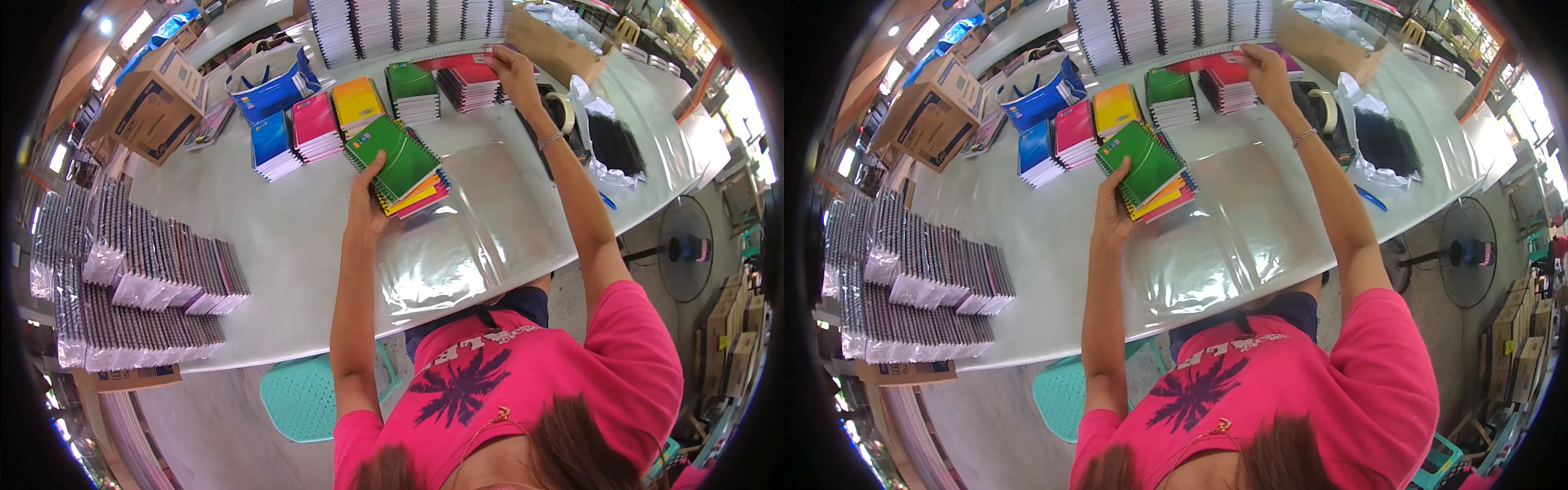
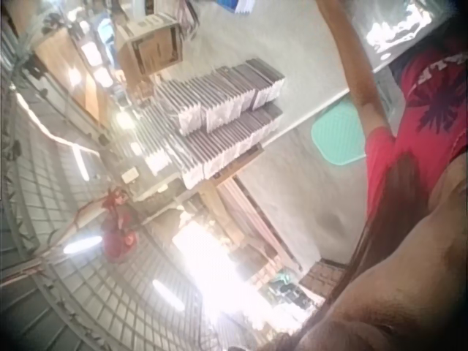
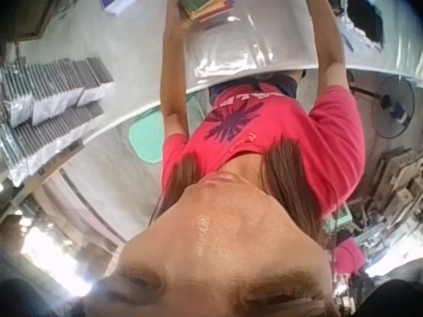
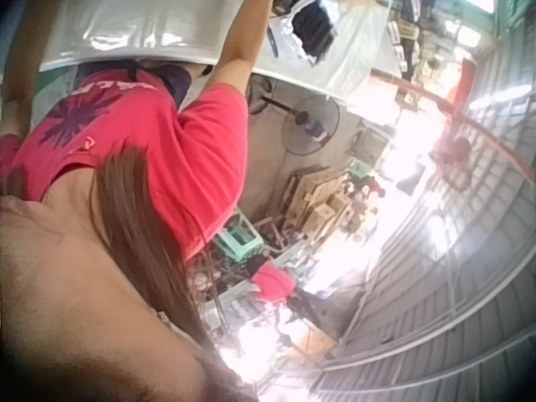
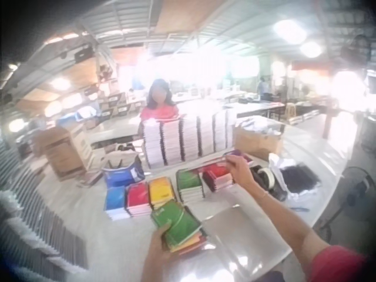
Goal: The person stacks notebooks of various colors into a pile, places the stack inside a clear plastic bag, and seals the bag using adhesive tape from a dispenser.
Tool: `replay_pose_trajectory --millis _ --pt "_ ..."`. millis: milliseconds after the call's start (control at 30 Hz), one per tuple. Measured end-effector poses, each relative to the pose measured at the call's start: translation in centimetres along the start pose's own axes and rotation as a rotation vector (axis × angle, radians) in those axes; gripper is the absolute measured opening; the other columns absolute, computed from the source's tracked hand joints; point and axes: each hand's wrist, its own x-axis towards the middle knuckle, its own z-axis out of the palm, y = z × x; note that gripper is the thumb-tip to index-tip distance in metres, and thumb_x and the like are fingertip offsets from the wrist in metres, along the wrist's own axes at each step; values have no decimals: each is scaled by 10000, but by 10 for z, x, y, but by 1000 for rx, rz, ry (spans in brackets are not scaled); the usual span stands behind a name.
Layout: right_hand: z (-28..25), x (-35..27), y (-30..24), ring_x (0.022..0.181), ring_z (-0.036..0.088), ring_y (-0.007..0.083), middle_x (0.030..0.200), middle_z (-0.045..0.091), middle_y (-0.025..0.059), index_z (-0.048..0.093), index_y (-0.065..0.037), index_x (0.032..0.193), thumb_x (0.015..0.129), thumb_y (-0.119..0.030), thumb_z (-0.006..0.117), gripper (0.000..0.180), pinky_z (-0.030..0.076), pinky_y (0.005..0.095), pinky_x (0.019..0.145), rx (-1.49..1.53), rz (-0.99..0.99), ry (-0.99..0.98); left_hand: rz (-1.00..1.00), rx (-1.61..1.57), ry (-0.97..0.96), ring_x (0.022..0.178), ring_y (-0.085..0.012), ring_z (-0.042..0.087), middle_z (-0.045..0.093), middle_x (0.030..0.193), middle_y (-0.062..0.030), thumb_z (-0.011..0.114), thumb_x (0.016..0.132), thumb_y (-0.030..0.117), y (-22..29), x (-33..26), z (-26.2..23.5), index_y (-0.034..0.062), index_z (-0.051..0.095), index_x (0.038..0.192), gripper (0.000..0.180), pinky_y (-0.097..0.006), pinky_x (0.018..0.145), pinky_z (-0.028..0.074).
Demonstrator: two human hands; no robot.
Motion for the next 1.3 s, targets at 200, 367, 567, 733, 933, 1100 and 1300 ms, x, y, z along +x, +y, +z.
replay_pose_trajectory --millis 200,367,567,733,933,1100,1300 --pt "15 -24 -98 1031 597 135 1107 663 79 605 -15 1099 921 -41 557 186 446 268 934 1096 -82 -383 -90 0 -100 1179 -314 533 495 1320 -187 549 870 600 -4 -12 7 -10 369 1371 809 -470 987 465" --pt "5 -45 -139 1056 584 180 1127 663 72 618 -55 1124 884 -66 598 241 422 326 952 322 -308 23 -131 -140 -134 1194 -306 525 479 1341 -200 542 823 677 -13 -16 16 -25 366 1371 908 -456 990 470" --pt "25 -123 -139 1076 556 188 1102 661 15 668 -122 1052 887 -105 594 182 305 422 1006 -241 -616 -416 43 -40 -166 1069 -298 606 558 1242 -178 584 905 469 -18 -11 9 -42 416 1309 673 -445 910 526" --pt "17 -53 -60 1126 535 248 1135 626 18 655 -185 1111 864 -117 591 264 278 460 1024 -379 -402 -150 16 -60 65 993 -264 641 630 1107 -153 643 880 172 -14 -20 7 -21 516 1198 393 -428 856 556" --pt "-52 15 91 1166 538 309 1162 625 91 632 -182 1158 763 -119 635 400 387 488 994 -908 -170 -71 -35 -158 -28 975 -256 649 636 1101 -155 639 879 150 -25 -17 28 -16 527 1176 358 -434 859 554" --pt "-36 21 68 912 640 341 944 682 133 663 -125 1128 723 -52 631 413 513 439 813 -789 -83 -253 48 -151 59 957 -248 656 641 1093 -150 625 889 160 -22 -41 26 -13 532 1166 339 -421 849 558" --pt "-55 19 27 822 659 327 855 690 136 705 -99 1008 769 -21 606 270 520 400 760 -431 -226 115 83 -99 49 966 -238 656 640 1096 -148 611 909 216 -27 -50 40 -8 529 1174 356 -406 847 559"
